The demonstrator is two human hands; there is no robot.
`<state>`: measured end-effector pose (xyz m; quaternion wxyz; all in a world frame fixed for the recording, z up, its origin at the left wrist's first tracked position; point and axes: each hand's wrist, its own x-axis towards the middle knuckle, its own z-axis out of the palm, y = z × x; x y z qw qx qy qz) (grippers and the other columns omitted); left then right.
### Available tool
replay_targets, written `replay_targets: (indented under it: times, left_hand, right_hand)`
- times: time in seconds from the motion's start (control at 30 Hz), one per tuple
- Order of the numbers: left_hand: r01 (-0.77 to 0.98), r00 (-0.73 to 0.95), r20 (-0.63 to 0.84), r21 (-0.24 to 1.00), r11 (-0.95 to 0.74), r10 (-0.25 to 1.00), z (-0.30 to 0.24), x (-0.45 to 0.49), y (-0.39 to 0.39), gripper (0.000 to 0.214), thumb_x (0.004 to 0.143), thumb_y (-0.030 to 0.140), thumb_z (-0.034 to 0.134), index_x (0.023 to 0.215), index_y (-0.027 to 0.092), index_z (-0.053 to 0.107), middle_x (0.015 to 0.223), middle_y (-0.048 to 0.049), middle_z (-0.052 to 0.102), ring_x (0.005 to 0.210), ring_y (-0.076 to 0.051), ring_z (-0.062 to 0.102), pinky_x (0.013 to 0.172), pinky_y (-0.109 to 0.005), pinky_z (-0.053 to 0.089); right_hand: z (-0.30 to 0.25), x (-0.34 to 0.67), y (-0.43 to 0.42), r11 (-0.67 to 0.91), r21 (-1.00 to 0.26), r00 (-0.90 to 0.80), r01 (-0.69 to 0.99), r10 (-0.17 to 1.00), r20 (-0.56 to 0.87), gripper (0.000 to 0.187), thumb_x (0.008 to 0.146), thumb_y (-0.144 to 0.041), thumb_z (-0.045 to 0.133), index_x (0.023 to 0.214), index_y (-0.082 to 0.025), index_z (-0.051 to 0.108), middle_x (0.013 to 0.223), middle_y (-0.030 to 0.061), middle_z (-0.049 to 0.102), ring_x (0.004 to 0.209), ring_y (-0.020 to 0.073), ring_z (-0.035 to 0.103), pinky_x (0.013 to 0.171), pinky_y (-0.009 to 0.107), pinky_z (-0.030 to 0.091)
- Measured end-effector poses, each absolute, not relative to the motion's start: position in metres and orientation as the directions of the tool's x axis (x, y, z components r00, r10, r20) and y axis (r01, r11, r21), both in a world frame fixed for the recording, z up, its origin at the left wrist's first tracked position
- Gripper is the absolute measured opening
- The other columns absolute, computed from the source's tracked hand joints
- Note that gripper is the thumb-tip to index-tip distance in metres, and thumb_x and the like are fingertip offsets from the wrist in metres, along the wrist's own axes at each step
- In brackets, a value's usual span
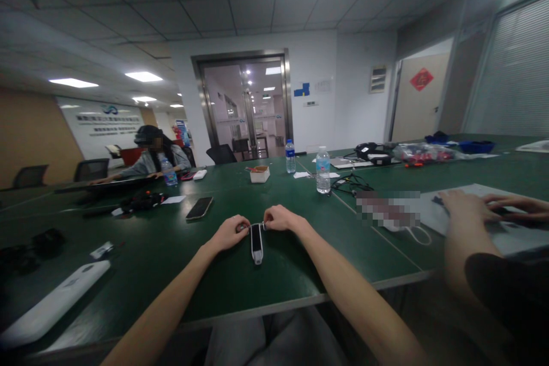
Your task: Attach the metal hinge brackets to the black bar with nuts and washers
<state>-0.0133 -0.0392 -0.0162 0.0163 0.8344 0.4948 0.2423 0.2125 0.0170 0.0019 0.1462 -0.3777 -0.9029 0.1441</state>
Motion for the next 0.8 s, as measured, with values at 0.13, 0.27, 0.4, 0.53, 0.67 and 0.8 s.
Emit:
replay_targets:
  times: [0.13, 0.27, 0.4, 0.53, 0.67, 0.8]
  left_hand:
    - [0.819, 0.393, 0.386, 0.265, -0.508, 0.835, -0.0162, -0.0129, -0.0388, 0.016, 0.082, 0.024, 0.054, 0.090, 0.018, 0.066, 0.080, -0.0022, 0.058, 0.071, -0.017, 0.055, 0.066, -0.026, 0.044]
    - [0.817, 0.398, 0.387, 0.262, -0.513, 0.832, -0.0154, -0.0128, -0.0395, 0.015, 0.082, 0.023, 0.055, 0.090, 0.019, 0.066, 0.080, -0.0019, 0.057, 0.071, -0.016, 0.055, 0.066, -0.026, 0.043]
    - [0.816, 0.401, 0.385, 0.260, -0.515, 0.831, -0.0155, -0.0133, -0.0396, 0.015, 0.082, 0.023, 0.055, 0.091, 0.019, 0.066, 0.081, -0.0020, 0.057, 0.071, -0.016, 0.055, 0.066, -0.026, 0.043]
    - [0.819, 0.399, 0.382, 0.260, -0.511, 0.834, -0.0170, -0.0134, -0.0381, 0.014, 0.082, 0.022, 0.056, 0.091, 0.019, 0.065, 0.081, -0.0020, 0.057, 0.072, -0.016, 0.055, 0.068, -0.026, 0.044]
    - [0.822, 0.398, 0.377, 0.259, -0.507, 0.837, -0.0173, -0.0128, -0.0380, 0.014, 0.082, 0.022, 0.056, 0.091, 0.019, 0.065, 0.081, -0.0021, 0.057, 0.073, -0.016, 0.055, 0.068, -0.026, 0.044]
    - [0.825, 0.396, 0.366, 0.260, -0.501, 0.842, -0.0154, -0.0120, -0.0396, 0.015, 0.082, 0.024, 0.055, 0.092, 0.019, 0.066, 0.083, -0.0026, 0.057, 0.072, -0.017, 0.055, 0.066, -0.026, 0.044]
  right_hand:
    - [0.0000, 0.2123, 0.0175, 0.668, -0.375, -0.667, 0.643, 0.729, 0.155, 0.022, 0.074, -0.029, 0.063, 0.093, -0.017, 0.068, 0.085, 0.0029, 0.069, 0.072, 0.0141, 0.061, 0.059, 0.020, 0.041]
    - [-0.0025, 0.2118, 0.0193, 0.665, -0.373, -0.663, 0.647, 0.732, 0.156, 0.022, 0.074, -0.029, 0.064, 0.092, -0.017, 0.067, 0.087, 0.0034, 0.068, 0.073, 0.0142, 0.061, 0.060, 0.020, 0.041]
    - [-0.0037, 0.2117, 0.0207, 0.662, -0.369, -0.663, 0.652, 0.734, 0.147, 0.021, 0.074, -0.029, 0.063, 0.091, -0.017, 0.067, 0.086, 0.0031, 0.068, 0.073, 0.0140, 0.061, 0.061, 0.020, 0.042]
    - [-0.0036, 0.2117, 0.0202, 0.661, -0.362, -0.662, 0.657, 0.736, 0.141, 0.020, 0.075, -0.029, 0.063, 0.090, -0.017, 0.067, 0.085, 0.0031, 0.068, 0.072, 0.0138, 0.060, 0.061, 0.021, 0.041]
    - [-0.0031, 0.2119, 0.0195, 0.660, -0.360, -0.663, 0.659, 0.736, 0.135, 0.020, 0.075, -0.027, 0.063, 0.091, -0.018, 0.067, 0.086, 0.0034, 0.068, 0.073, 0.0140, 0.060, 0.061, 0.020, 0.041]
    - [-0.0020, 0.2124, 0.0189, 0.659, -0.362, -0.668, 0.659, 0.734, 0.122, 0.020, 0.076, -0.029, 0.062, 0.092, -0.018, 0.066, 0.087, 0.0034, 0.068, 0.073, 0.0139, 0.061, 0.060, 0.020, 0.042]
